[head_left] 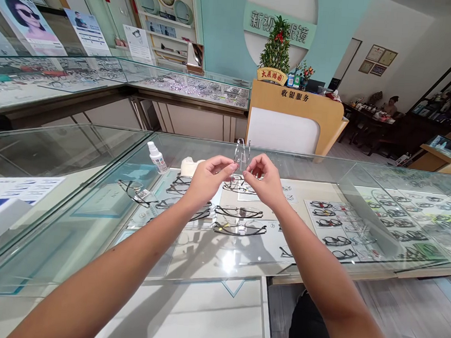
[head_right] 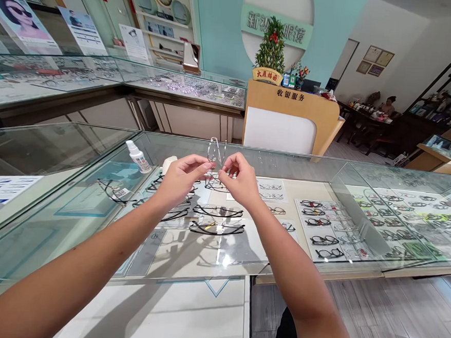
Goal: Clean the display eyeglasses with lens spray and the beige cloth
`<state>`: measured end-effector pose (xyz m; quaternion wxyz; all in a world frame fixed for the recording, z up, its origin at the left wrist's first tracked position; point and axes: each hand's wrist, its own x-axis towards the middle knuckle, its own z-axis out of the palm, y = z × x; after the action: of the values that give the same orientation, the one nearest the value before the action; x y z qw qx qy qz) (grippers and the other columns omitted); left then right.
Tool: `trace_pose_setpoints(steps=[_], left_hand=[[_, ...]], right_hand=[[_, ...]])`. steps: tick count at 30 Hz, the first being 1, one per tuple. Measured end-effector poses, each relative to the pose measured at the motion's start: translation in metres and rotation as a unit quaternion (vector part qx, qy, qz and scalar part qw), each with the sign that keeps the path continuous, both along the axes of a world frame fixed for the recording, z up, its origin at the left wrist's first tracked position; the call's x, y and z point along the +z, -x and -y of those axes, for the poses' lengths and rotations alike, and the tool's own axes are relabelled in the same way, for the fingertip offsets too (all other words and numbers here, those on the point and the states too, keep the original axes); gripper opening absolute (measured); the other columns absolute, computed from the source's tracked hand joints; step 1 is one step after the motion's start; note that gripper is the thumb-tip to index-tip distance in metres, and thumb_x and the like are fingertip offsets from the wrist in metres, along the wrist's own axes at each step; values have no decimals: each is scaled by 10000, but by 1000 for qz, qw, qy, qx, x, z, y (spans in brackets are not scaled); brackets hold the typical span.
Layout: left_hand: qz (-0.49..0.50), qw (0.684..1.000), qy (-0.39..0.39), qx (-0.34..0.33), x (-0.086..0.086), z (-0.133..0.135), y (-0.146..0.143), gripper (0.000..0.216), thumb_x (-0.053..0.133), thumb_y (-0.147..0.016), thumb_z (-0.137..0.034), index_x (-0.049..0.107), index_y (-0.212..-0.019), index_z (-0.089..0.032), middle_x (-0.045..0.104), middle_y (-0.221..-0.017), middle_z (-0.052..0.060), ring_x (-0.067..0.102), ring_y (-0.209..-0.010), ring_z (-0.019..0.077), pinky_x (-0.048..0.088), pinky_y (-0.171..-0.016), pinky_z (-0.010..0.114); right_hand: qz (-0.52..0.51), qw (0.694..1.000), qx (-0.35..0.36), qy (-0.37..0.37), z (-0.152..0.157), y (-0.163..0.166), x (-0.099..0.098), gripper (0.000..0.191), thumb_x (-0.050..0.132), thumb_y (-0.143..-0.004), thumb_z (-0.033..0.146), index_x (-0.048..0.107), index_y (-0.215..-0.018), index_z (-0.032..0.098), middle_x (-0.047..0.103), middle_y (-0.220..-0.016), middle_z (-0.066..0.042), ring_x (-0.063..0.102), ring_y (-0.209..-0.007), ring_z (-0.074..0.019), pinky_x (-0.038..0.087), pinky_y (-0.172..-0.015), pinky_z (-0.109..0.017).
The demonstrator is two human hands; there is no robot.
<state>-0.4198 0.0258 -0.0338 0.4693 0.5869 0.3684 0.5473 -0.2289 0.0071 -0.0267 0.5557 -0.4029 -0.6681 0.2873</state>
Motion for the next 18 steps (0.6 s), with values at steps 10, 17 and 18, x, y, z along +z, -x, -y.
trace_pose_setpoints(steps=[10,17,18], left_hand=[[-61,997,-44,3,-6,-15,13,421,870,-876,-633,824,-956,-222,843,-1080,104,763,-991,248,627,-807,339],[-24,999,-19,-11,-1,-11,12,432,904,-840,-628,818,-962,-223,833,-1090,104,764,-1040,260,658,-822,353],[-16,1000,-12,-7,0,-10,12,436,911,-832,-626,813,-960,-221,833,-1088,105,762,-1055,264,660,-820,351]], right_hand=[[73,954,-254,-140,-14,-38,8,91,617,-936,235,697,-962,272,780,-1010,-52,642,-1027,-277,484,-976,-451],[98,922,-320,-197,-11,-35,10,61,620,-958,256,658,-1004,268,736,-1051,-93,615,-1049,-307,460,-1029,-496],[93,920,-321,-203,-9,-33,10,63,614,-956,250,650,-1004,269,723,-1028,-90,609,-1027,-305,459,-1024,-498]])
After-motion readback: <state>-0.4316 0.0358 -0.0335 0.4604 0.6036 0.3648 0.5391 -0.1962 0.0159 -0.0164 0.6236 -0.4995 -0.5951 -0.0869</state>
